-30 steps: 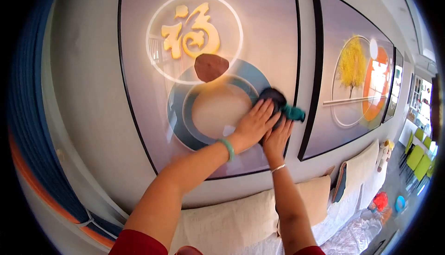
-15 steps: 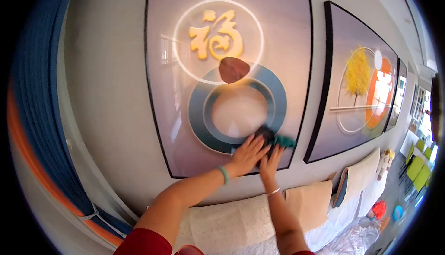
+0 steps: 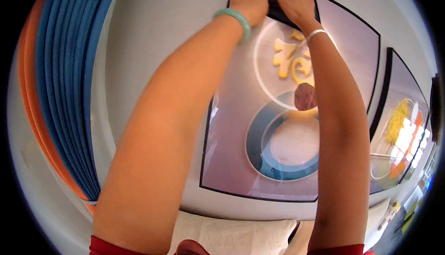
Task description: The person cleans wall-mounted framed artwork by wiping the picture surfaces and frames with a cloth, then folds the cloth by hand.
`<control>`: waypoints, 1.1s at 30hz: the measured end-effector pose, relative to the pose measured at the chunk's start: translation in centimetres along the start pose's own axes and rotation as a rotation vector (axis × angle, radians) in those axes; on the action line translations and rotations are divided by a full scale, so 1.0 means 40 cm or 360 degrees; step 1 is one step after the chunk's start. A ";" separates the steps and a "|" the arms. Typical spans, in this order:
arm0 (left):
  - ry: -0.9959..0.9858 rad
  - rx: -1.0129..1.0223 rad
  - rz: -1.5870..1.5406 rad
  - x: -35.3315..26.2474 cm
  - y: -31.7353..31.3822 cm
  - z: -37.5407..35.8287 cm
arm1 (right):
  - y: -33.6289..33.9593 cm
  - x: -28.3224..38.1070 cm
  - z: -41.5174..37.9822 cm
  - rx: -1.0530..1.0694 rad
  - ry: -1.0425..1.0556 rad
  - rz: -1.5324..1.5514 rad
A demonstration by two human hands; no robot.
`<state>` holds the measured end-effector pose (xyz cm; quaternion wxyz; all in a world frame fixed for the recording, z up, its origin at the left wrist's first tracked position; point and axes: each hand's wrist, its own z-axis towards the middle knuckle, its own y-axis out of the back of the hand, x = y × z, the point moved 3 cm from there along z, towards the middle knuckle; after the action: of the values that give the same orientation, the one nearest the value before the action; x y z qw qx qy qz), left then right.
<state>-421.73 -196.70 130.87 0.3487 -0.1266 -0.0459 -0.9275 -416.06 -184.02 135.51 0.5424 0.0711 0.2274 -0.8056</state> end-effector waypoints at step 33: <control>0.0352 0.0750 -0.0856 -0.289 0.117 -1.117 | 0.423 0.432 -0.999 0.1290 -0.0002 0.0932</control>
<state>-419.33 -200.62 84.70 0.1151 0.0746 -0.2519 -0.9580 -412.95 -186.02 88.94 0.6746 0.3367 -0.1337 -0.6432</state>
